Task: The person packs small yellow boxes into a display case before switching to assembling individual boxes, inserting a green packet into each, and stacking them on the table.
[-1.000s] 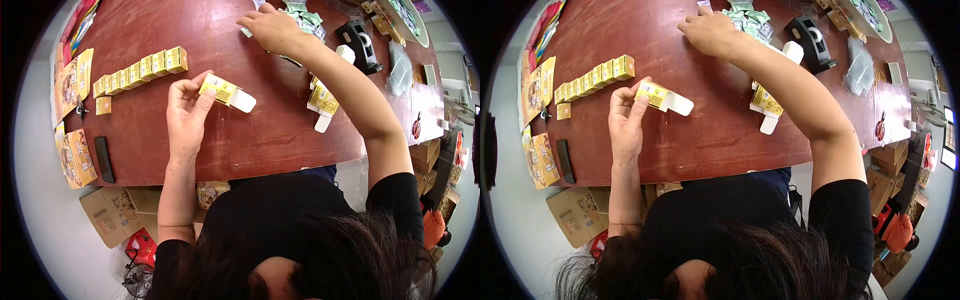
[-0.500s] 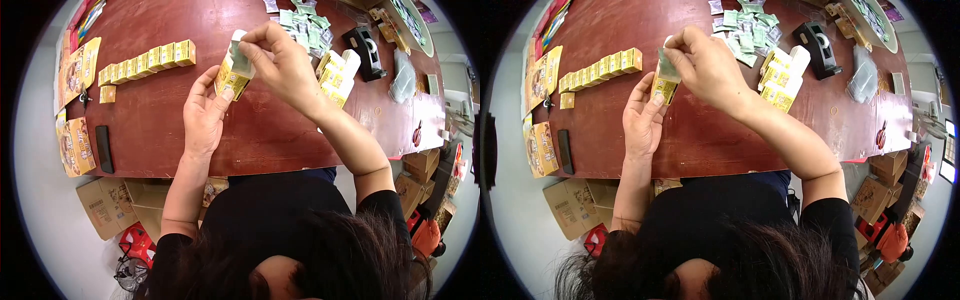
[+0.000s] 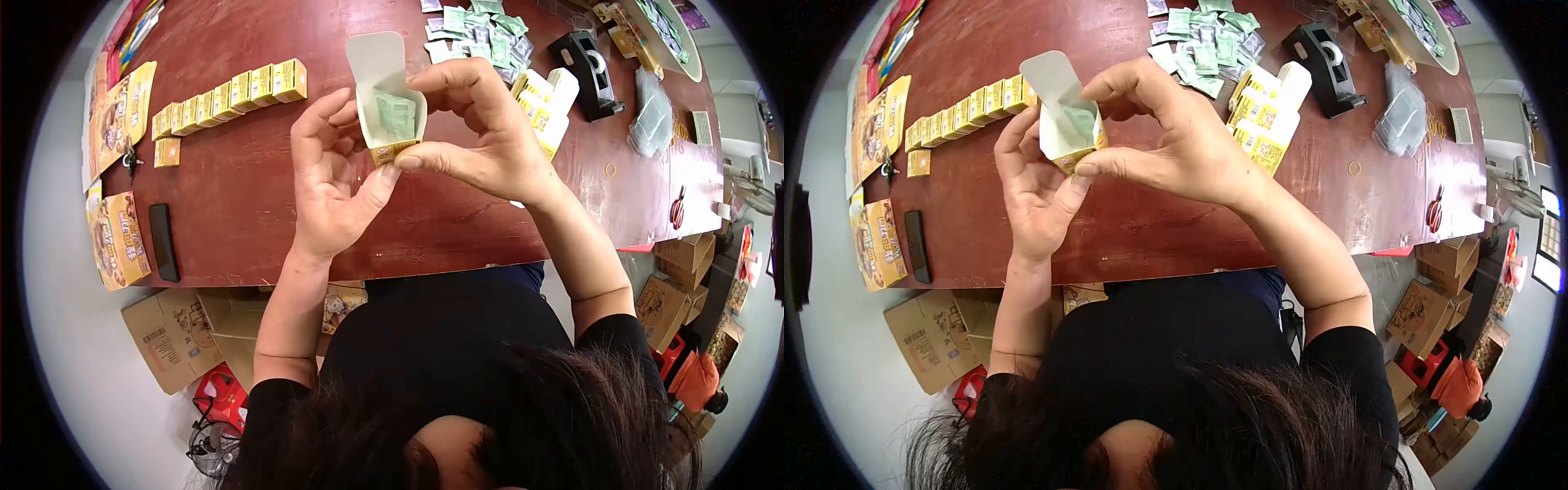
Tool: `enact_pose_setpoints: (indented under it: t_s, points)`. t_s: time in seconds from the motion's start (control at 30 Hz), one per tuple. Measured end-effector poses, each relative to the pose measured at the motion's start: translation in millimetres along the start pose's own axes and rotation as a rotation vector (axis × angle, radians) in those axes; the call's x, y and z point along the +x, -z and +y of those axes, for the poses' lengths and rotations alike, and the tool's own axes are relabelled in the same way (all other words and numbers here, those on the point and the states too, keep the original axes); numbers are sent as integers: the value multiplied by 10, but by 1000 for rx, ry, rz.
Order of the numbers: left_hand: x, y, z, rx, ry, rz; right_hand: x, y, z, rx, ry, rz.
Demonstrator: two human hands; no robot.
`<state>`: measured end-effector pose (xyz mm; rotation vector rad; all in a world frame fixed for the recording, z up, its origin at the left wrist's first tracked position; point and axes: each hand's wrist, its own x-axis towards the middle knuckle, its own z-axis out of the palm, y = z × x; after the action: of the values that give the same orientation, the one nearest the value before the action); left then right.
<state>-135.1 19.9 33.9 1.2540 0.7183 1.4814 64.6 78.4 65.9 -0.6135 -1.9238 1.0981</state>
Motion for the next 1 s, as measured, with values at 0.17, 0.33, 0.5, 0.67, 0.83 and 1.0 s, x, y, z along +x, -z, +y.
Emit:
enact_pose_setpoints:
  t_s: [0.17, 0.33, 0.5, 0.67, 0.83, 1.0]
  points:
    - [67, 143, 154, 358, -110, -186, 10, 63, -67, 21, -47, -41]
    - [95, 104, 213, 479, -127, -255, 39, 104, -107, 49, -90, -109]
    - [36, -56, 294, 23, 133, -58, 44, 112, -168, -33, -50, -61]
    - [33, 156, 214, 278, 28, -225, -2, 53, -72, -82, 30, -52]
    - [56, 71, 245, 115, 107, -128, 32, -82, -49, 209, 19, 82]
    - [59, 52, 323, 128, 172, -98, 135, 30, -172, -55, 15, -120]
